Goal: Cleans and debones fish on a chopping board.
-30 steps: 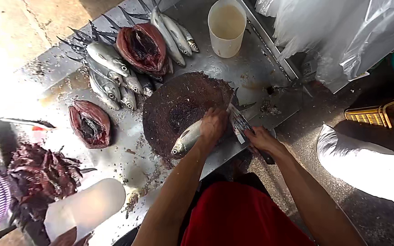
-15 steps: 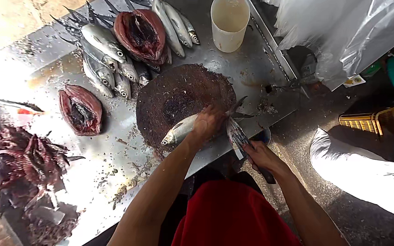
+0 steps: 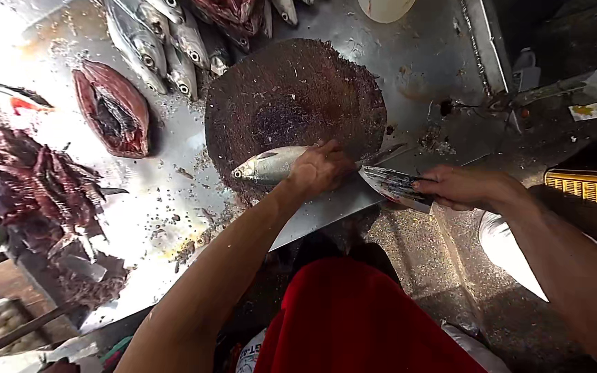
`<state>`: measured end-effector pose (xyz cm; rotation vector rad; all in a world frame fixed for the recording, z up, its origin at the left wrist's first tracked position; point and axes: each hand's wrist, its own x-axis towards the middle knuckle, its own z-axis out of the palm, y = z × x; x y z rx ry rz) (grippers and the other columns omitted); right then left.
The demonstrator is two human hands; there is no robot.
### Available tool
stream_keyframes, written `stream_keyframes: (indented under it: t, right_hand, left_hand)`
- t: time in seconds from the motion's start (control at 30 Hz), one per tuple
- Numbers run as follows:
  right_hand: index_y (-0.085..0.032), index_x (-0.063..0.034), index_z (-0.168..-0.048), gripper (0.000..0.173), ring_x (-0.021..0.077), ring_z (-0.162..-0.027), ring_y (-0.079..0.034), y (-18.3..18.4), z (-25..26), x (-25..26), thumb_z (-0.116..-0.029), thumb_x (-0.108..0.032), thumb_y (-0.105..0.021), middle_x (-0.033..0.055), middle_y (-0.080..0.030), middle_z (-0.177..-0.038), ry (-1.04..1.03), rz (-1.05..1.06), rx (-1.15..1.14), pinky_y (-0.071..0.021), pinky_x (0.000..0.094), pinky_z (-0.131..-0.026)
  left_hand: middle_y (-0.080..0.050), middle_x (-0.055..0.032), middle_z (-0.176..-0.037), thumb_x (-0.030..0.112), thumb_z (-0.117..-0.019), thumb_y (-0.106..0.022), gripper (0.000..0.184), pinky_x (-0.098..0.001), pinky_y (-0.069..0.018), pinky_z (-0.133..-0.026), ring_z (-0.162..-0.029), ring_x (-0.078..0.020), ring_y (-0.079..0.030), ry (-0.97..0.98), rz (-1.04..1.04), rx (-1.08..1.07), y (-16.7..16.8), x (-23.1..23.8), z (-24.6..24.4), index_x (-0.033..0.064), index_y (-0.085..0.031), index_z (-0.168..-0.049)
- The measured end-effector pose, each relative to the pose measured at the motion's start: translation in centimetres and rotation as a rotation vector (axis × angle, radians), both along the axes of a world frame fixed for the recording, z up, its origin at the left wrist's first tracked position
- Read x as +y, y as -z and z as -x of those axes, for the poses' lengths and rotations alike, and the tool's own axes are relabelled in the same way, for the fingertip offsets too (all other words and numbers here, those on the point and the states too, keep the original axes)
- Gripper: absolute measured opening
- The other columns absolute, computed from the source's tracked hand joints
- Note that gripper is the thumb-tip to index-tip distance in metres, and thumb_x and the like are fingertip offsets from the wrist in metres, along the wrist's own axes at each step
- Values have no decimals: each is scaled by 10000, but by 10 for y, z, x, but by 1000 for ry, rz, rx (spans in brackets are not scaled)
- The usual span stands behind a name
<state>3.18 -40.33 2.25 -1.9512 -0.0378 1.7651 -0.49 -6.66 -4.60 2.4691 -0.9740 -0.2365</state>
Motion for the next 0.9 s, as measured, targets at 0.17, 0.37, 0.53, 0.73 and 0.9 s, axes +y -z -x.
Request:
stream_keyframes:
  t: [0.17,0.37,0.53,0.73,0.9]
  right_hand:
    - [-619,-51,-986,459,143,-358,-452,-1,-22,12,-1093,-448,-415,76,-472,-517,-100,-19,-4,-404,262,-360]
    - [-602,-59,-941,460,142,-357,-464,5,-34,22,-1084,-462,-433,69,-486,-513,-177,-51,28,-415,269,-359]
    - [-610,-53,-954,460,149,-363,-484,16,-27,34,-1084,-460,-439,71,-499,-522,-164,-97,7,-435,278,-364]
    - [-650,-66,-937,436,154,-388,-484,35,0,16,-1090,-426,-459,70,-515,-548,-118,-233,-98,-434,304,-390]
    - [-641,-69,-908,423,144,-400,-495,35,-19,14,-1092,-408,-468,58,-526,-552,-214,-258,-101,-439,300,-404]
  left_hand:
    - [-753,-17,-1156,140,-970,-557,225,-474,-523,-890,-1169,-294,-649,-5,10,14,-1,0,-2,147,-754,-1077]
    - [-757,-10,-1154,99,-973,-539,228,-456,-518,-886,-1149,-274,-660,-42,75,-11,1,-2,0,138,-756,-1033]
    - [-760,-34,-1145,71,-948,-558,221,-454,-529,-894,-1137,-285,-670,-44,91,-18,1,-1,2,121,-757,-1029]
    - [-762,-36,-1131,81,-944,-577,200,-441,-525,-894,-1128,-277,-671,4,96,-40,3,-1,0,115,-752,-1034]
    - [-768,-30,-1108,88,-967,-556,212,-434,-541,-913,-1120,-264,-683,0,118,-42,1,-1,-3,118,-759,-1022]
